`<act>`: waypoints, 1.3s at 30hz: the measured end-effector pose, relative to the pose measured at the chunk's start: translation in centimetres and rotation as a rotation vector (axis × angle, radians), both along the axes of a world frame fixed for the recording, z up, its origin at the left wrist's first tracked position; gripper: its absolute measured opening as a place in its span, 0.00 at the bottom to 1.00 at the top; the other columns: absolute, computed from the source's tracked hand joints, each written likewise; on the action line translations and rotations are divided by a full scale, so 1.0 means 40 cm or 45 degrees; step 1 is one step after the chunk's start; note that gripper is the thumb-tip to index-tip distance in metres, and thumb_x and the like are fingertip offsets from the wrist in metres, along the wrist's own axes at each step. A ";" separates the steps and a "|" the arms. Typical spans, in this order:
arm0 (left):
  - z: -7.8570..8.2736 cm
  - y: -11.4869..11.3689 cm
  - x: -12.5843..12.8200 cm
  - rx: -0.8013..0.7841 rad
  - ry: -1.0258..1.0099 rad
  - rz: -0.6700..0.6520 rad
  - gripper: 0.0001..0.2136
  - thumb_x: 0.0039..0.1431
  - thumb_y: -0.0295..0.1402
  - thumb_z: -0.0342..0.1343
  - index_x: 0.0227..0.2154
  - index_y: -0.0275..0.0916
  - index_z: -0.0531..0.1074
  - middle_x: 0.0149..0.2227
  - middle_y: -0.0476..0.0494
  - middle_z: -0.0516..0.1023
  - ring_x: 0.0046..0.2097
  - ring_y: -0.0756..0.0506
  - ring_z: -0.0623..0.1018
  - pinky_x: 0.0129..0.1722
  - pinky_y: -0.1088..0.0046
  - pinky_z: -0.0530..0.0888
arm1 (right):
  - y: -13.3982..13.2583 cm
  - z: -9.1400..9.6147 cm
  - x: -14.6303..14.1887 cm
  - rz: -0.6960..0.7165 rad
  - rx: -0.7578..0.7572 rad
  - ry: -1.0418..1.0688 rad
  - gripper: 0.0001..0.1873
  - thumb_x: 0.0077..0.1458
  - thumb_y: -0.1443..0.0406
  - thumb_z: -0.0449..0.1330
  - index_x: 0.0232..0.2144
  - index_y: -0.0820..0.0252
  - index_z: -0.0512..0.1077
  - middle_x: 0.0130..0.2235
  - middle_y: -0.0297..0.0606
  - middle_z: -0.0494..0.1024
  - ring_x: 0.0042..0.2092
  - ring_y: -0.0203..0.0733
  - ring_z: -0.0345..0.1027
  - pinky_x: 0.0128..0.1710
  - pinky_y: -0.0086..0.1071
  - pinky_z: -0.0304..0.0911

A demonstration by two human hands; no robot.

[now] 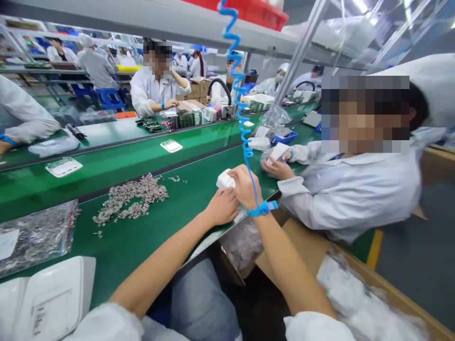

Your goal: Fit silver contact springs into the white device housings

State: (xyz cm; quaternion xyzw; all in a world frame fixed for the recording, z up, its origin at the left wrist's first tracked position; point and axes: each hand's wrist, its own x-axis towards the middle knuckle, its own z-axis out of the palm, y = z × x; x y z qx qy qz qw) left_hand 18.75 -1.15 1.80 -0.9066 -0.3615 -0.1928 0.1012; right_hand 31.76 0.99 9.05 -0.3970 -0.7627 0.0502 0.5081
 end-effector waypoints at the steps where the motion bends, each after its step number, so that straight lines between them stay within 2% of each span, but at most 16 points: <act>1: -0.004 0.001 0.041 -0.006 -0.009 -0.003 0.19 0.67 0.41 0.50 0.55 0.38 0.67 0.58 0.35 0.70 0.62 0.38 0.65 0.56 0.58 0.62 | -0.014 0.009 0.036 -0.027 0.022 -0.027 0.11 0.62 0.62 0.54 0.30 0.56 0.72 0.39 0.45 0.79 0.41 0.49 0.73 0.43 0.44 0.69; 3: -0.011 0.005 0.093 -0.035 -0.045 0.059 0.22 0.67 0.42 0.49 0.58 0.36 0.64 0.58 0.33 0.71 0.63 0.38 0.65 0.59 0.57 0.59 | -0.035 0.019 0.093 -0.042 -0.039 -0.037 0.10 0.63 0.61 0.54 0.31 0.57 0.72 0.42 0.46 0.80 0.41 0.49 0.75 0.42 0.44 0.70; 6: -0.014 0.001 0.089 -0.080 -0.081 0.146 0.16 0.69 0.37 0.46 0.53 0.35 0.68 0.48 0.34 0.77 0.53 0.38 0.73 0.58 0.54 0.58 | -0.052 0.016 0.141 0.002 -0.323 0.041 0.10 0.62 0.58 0.56 0.35 0.58 0.71 0.35 0.42 0.81 0.31 0.45 0.76 0.33 0.40 0.72; 9: -0.009 -0.015 0.012 -0.139 -0.062 0.156 0.11 0.69 0.30 0.44 0.45 0.36 0.71 0.42 0.37 0.78 0.47 0.40 0.76 0.53 0.55 0.58 | -0.049 -0.002 0.139 0.095 -0.618 0.119 0.15 0.55 0.53 0.64 0.36 0.57 0.69 0.29 0.38 0.80 0.27 0.44 0.75 0.27 0.35 0.70; 12: -0.008 -0.038 -0.089 -0.284 -0.109 0.125 0.12 0.68 0.28 0.43 0.45 0.37 0.71 0.42 0.39 0.79 0.46 0.42 0.75 0.50 0.59 0.58 | -0.028 -0.024 0.099 0.177 -0.765 -0.006 0.17 0.51 0.51 0.67 0.32 0.56 0.69 0.25 0.36 0.79 0.25 0.44 0.74 0.26 0.35 0.70; 14: -0.013 -0.054 -0.147 -0.377 -0.268 0.176 0.12 0.69 0.29 0.43 0.48 0.38 0.70 0.44 0.42 0.78 0.47 0.44 0.74 0.50 0.62 0.58 | -0.010 -0.036 0.061 0.240 -0.748 -0.218 0.12 0.53 0.55 0.65 0.31 0.57 0.72 0.25 0.36 0.79 0.27 0.45 0.76 0.30 0.36 0.71; 16: -0.019 -0.064 -0.187 -0.388 -0.478 0.370 0.12 0.67 0.35 0.49 0.50 0.40 0.69 0.47 0.42 0.77 0.50 0.43 0.71 0.50 0.62 0.59 | 0.009 -0.043 0.019 0.303 -0.649 -0.471 0.06 0.56 0.61 0.60 0.32 0.57 0.75 0.27 0.36 0.80 0.31 0.46 0.77 0.34 0.37 0.71; 19: -0.026 -0.064 -0.221 -0.358 -0.640 0.695 0.18 0.56 0.43 0.62 0.48 0.43 0.71 0.52 0.42 0.72 0.54 0.38 0.65 0.49 0.59 0.59 | 0.039 -0.047 -0.042 0.375 -0.407 -0.786 0.08 0.56 0.67 0.57 0.31 0.58 0.77 0.32 0.39 0.82 0.36 0.47 0.77 0.40 0.39 0.69; 21: -0.031 -0.054 -0.233 -0.435 -0.679 0.783 0.17 0.52 0.42 0.64 0.43 0.44 0.72 0.52 0.43 0.71 0.54 0.37 0.63 0.48 0.58 0.59 | 0.057 -0.053 -0.079 0.423 -0.290 -0.908 0.09 0.56 0.68 0.57 0.30 0.59 0.77 0.37 0.42 0.82 0.40 0.48 0.75 0.43 0.40 0.69; 24: -0.037 -0.038 -0.246 -0.549 -0.760 0.797 0.11 0.53 0.38 0.62 0.39 0.44 0.72 0.51 0.46 0.72 0.53 0.39 0.63 0.46 0.58 0.58 | 0.077 -0.069 -0.124 0.449 -0.251 -0.984 0.07 0.54 0.69 0.58 0.28 0.60 0.77 0.40 0.44 0.80 0.41 0.48 0.74 0.44 0.39 0.68; 30: -0.035 -0.036 -0.253 -0.584 -0.805 0.721 0.08 0.51 0.36 0.62 0.32 0.41 0.69 0.48 0.50 0.76 0.52 0.41 0.64 0.45 0.59 0.57 | 0.094 -0.106 -0.165 0.405 -0.341 -1.011 0.04 0.50 0.70 0.61 0.25 0.60 0.74 0.38 0.43 0.78 0.40 0.46 0.71 0.44 0.38 0.65; 34: -0.033 -0.037 -0.251 -0.583 -0.841 0.720 0.08 0.50 0.35 0.62 0.30 0.41 0.68 0.45 0.50 0.77 0.51 0.41 0.64 0.45 0.58 0.57 | 0.093 -0.106 -0.169 0.411 -0.341 -1.041 0.03 0.49 0.71 0.60 0.25 0.61 0.74 0.38 0.42 0.77 0.40 0.46 0.70 0.43 0.37 0.64; 39: -0.037 -0.035 -0.249 -0.568 -0.839 0.719 0.08 0.50 0.34 0.62 0.30 0.41 0.68 0.44 0.49 0.77 0.51 0.41 0.64 0.44 0.58 0.56 | 0.106 -0.095 -0.180 0.431 -0.431 -1.067 0.03 0.49 0.70 0.61 0.25 0.61 0.74 0.35 0.40 0.76 0.36 0.42 0.68 0.38 0.34 0.61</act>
